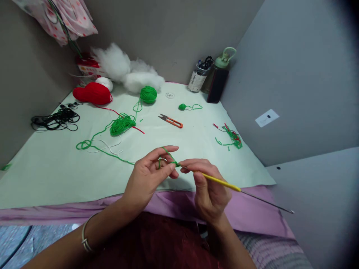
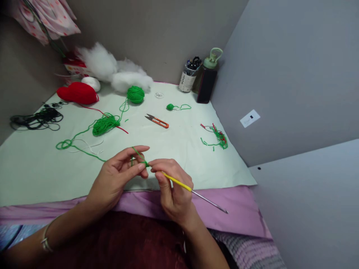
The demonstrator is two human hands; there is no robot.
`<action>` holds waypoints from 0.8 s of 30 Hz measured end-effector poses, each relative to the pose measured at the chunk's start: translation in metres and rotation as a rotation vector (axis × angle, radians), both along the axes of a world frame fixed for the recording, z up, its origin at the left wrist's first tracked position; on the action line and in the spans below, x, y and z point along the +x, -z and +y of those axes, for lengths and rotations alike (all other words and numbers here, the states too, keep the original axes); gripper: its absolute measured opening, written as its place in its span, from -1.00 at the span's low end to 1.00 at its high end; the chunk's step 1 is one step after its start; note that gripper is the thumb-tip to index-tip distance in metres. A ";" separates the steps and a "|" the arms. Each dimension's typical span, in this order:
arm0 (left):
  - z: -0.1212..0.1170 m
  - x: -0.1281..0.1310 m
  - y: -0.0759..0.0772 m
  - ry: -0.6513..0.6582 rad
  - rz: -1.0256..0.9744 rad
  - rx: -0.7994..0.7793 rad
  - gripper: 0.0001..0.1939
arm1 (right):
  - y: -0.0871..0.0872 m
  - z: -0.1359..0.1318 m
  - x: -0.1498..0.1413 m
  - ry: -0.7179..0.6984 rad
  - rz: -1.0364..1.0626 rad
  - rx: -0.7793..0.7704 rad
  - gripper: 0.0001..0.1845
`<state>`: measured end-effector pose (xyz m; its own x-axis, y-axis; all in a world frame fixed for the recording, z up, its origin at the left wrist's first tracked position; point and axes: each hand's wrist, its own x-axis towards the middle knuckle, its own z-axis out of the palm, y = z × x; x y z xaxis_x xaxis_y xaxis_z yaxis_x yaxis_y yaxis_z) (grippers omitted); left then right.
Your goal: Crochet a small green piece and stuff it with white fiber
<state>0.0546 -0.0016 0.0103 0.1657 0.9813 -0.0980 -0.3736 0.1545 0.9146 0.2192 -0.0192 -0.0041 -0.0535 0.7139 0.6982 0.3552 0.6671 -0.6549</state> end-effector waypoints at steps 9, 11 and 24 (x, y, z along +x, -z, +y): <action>0.003 0.000 -0.003 0.135 -0.256 -0.266 -0.48 | 0.017 0.003 -0.005 0.179 -0.247 0.190 -0.61; 0.006 -0.004 -0.005 0.147 -0.293 -0.303 -0.54 | 0.013 0.004 -0.005 0.108 -0.019 0.062 -0.71; 0.004 0.004 0.001 0.155 -0.270 -0.277 -0.57 | 0.010 0.001 -0.009 0.204 -0.170 0.080 -0.70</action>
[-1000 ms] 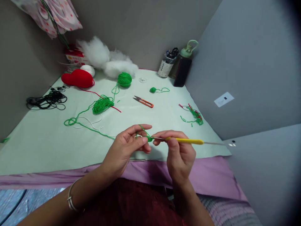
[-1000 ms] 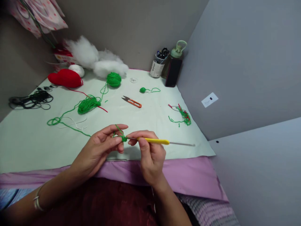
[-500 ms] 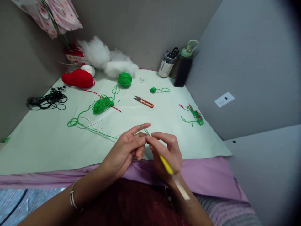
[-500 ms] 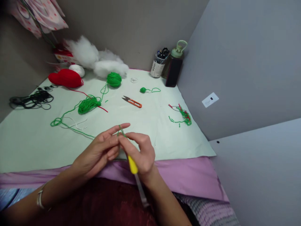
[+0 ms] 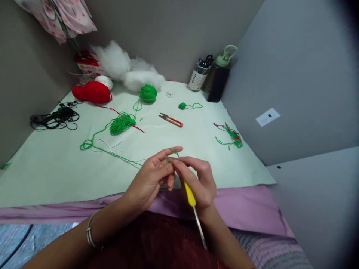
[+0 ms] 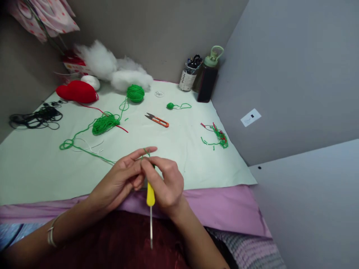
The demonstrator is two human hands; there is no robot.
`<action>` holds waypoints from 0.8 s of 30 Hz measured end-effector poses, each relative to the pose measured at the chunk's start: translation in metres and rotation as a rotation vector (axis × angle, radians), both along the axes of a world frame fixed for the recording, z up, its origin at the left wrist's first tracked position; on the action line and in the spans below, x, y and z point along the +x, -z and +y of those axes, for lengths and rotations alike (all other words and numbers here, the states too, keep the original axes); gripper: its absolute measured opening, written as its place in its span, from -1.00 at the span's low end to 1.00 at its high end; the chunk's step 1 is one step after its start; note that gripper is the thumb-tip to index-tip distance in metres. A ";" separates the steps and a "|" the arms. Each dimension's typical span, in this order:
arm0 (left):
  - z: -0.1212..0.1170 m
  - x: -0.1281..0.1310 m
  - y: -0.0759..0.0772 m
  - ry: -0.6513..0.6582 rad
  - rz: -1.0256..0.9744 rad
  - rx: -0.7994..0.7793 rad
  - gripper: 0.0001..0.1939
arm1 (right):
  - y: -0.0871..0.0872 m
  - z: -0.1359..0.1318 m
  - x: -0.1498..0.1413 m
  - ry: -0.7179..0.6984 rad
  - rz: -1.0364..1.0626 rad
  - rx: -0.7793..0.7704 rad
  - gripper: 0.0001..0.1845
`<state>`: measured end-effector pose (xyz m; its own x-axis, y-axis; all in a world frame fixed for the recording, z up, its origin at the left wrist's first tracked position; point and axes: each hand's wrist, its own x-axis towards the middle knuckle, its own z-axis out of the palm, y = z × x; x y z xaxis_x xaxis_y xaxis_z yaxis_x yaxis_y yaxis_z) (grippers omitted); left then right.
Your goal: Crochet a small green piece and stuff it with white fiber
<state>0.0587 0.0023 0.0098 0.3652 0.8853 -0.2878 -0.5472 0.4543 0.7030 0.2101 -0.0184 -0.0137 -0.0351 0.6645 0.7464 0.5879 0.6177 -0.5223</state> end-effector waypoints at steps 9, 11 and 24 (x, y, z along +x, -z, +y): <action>0.003 -0.003 -0.004 -0.014 -0.049 0.007 -0.69 | -0.005 0.011 0.002 -0.271 0.623 -0.313 -0.79; 0.001 -0.001 -0.003 -0.013 -0.022 0.029 -0.67 | -0.004 0.011 0.000 -0.250 0.590 -0.312 -0.82; -0.001 -0.005 -0.001 -0.034 0.089 0.119 -0.69 | -0.005 0.006 0.010 -0.326 0.714 -0.427 -0.76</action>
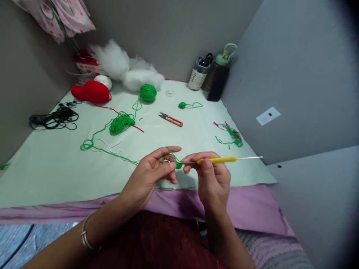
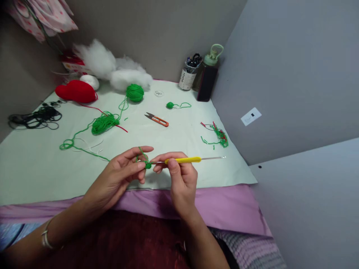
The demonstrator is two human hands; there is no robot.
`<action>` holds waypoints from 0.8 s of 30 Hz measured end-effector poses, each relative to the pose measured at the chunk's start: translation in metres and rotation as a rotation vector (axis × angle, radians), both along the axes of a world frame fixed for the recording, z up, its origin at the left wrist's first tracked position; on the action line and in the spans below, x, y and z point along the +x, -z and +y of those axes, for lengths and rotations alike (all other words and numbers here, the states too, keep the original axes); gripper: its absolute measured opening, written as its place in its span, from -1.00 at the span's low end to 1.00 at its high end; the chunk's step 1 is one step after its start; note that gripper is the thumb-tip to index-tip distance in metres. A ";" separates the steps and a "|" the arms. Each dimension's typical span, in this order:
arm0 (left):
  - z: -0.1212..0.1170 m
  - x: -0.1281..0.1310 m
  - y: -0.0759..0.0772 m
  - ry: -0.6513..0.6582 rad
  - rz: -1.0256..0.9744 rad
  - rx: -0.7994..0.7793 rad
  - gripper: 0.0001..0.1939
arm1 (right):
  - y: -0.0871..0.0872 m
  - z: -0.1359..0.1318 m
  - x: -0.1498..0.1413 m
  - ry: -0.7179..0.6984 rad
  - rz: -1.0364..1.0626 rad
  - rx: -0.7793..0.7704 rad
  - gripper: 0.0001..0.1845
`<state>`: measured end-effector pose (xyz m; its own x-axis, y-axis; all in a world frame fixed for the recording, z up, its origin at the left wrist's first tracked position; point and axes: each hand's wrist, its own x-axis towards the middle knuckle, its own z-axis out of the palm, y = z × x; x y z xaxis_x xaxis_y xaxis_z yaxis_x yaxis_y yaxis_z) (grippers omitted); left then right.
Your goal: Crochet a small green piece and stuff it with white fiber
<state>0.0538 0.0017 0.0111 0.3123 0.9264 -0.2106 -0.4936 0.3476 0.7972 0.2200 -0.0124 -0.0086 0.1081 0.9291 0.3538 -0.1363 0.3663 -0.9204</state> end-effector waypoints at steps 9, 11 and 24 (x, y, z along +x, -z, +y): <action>-0.002 0.001 0.003 -0.117 0.252 0.199 -0.70 | 0.001 -0.006 -0.002 0.157 -0.554 0.482 -0.75; -0.004 0.003 0.002 -0.140 0.258 0.191 -0.69 | 0.003 -0.005 -0.003 0.189 -0.665 0.555 -0.76; 0.005 -0.004 -0.002 0.045 -0.112 -0.114 -0.64 | 0.003 -0.003 -0.003 0.179 -0.230 0.235 -0.75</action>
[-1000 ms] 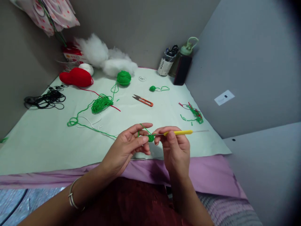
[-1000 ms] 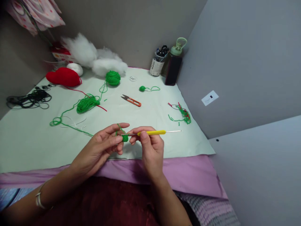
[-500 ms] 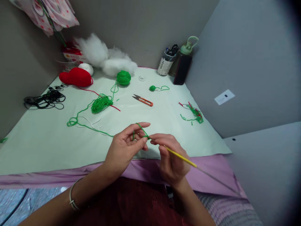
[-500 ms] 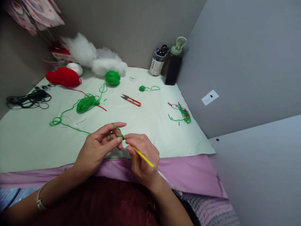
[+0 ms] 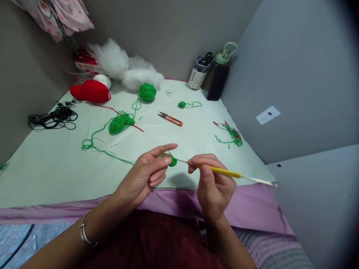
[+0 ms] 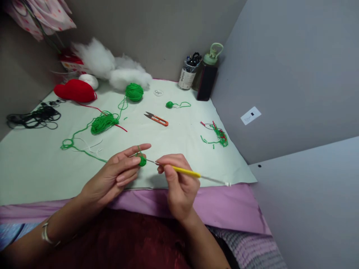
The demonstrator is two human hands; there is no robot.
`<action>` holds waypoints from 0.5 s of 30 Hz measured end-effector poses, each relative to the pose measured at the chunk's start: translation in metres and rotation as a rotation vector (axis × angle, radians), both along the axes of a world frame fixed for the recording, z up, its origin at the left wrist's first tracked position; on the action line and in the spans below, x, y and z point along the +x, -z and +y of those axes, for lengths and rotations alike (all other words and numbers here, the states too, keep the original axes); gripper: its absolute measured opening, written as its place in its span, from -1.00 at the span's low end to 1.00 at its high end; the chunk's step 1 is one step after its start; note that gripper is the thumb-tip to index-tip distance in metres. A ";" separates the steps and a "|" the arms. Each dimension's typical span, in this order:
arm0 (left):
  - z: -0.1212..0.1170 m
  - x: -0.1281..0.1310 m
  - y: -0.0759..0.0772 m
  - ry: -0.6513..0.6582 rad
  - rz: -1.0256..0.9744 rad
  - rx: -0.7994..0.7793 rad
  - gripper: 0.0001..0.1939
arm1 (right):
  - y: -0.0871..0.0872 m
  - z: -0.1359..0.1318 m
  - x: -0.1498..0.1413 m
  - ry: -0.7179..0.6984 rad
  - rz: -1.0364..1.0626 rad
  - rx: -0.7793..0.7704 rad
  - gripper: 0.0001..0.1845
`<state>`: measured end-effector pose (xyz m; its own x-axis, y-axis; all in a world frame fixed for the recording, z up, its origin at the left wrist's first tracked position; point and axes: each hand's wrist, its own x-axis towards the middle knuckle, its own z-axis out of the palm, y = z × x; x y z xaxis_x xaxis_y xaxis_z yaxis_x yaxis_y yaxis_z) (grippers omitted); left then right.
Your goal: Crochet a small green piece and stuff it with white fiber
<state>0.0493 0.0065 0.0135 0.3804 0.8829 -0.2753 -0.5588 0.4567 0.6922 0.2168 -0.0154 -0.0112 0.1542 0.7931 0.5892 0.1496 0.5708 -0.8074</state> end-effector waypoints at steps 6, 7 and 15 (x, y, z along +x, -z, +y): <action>-0.007 0.009 0.003 -0.038 0.092 0.102 -0.61 | 0.000 0.004 -0.007 -0.051 -0.013 -0.043 -0.76; -0.008 0.010 0.004 -0.054 0.093 0.108 -0.60 | 0.001 0.003 -0.007 -0.002 -0.104 0.004 -0.73; 0.001 0.005 0.004 0.014 -0.073 -0.081 -0.66 | 0.004 0.001 0.000 0.108 -0.171 0.068 -0.73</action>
<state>0.0542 0.0073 0.0095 0.4144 0.8532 -0.3167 -0.5999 0.5178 0.6100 0.2163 -0.0144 -0.0153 0.1297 0.7349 0.6656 0.3446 0.5960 -0.7252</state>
